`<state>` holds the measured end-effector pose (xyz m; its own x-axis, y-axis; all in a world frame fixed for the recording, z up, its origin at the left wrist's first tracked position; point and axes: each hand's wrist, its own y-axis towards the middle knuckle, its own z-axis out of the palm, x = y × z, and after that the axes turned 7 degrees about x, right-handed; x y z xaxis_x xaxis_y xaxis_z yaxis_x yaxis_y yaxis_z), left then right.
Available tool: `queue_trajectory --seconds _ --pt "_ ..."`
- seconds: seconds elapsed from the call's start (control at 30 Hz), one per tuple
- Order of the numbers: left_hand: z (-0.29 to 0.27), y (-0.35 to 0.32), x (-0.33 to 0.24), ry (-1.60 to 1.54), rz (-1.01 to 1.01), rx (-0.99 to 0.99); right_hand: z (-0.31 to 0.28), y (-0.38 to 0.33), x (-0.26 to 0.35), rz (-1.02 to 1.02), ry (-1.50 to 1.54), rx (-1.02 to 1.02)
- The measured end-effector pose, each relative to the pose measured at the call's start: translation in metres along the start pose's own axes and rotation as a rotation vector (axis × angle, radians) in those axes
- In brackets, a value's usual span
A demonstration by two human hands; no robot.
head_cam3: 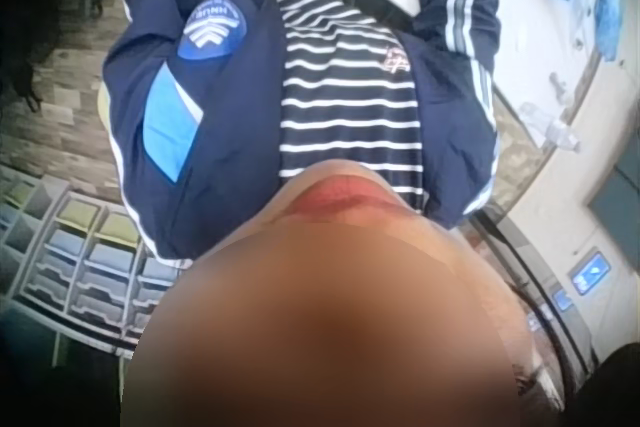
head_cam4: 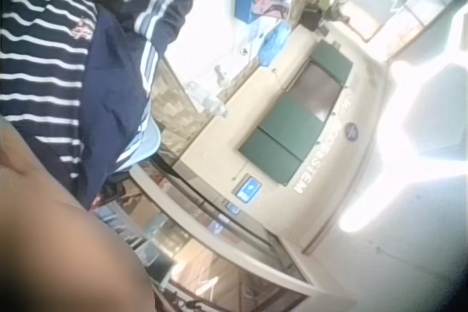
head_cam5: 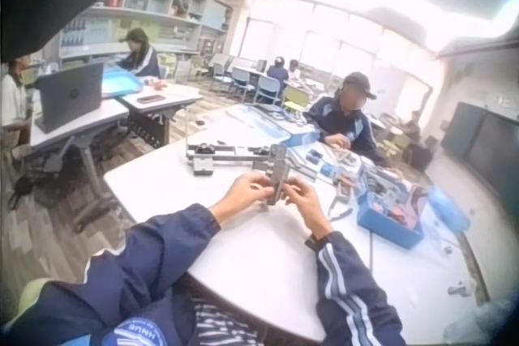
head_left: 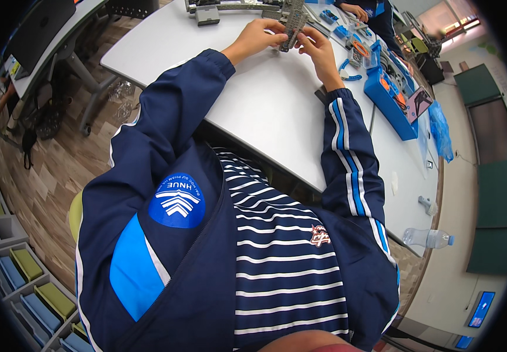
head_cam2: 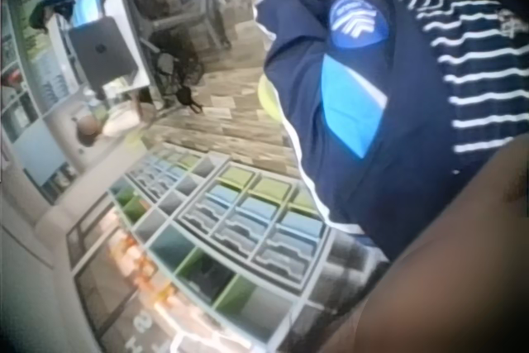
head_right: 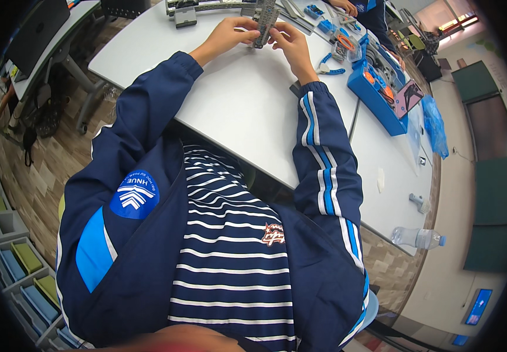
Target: The person assembles gray plastic mechanical parts on a white table, using a blue tool to separate and connect components. They handle several long perforated strips and small connectors, occasionally picking up and placing pieces while another person works nearby.
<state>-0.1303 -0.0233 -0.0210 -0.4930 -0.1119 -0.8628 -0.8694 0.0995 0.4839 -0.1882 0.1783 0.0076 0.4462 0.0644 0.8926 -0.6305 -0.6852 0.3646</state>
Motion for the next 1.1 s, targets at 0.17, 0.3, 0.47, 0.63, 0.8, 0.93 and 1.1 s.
queue_trajectory --seconds 0.17,0.3,0.47,0.63,0.8,0.93,1.1 --pt "0.0 0.001 0.001 0.015 -0.014 0.015 0.0 0.0 0.0 0.0 -0.016 -0.028" --pt "-0.002 0.001 0.0 0.057 -0.076 0.073 0.0 0.0 0.0 -0.009 -0.008 -0.022" --pt "-0.003 0.0 0.001 0.074 -0.045 0.089 -0.005 0.0 -0.001 -0.036 -0.115 -0.04" --pt "-0.003 0.0 0.002 0.101 0.006 0.09 -0.009 -0.001 -0.001 -0.031 -0.125 -0.025" --pt "0.0 -0.001 0.0 0.105 -0.055 0.072 -0.009 -0.001 -0.002 -0.036 -0.12 -0.029" --pt "0.007 -0.002 0.0 0.211 -0.013 0.032 -0.007 0.001 -0.003 -0.054 -0.111 -0.049" --pt "0.011 -0.003 -0.001 0.246 0.013 0.001 -0.005 0.002 -0.003 -0.07 -0.108 -0.055"
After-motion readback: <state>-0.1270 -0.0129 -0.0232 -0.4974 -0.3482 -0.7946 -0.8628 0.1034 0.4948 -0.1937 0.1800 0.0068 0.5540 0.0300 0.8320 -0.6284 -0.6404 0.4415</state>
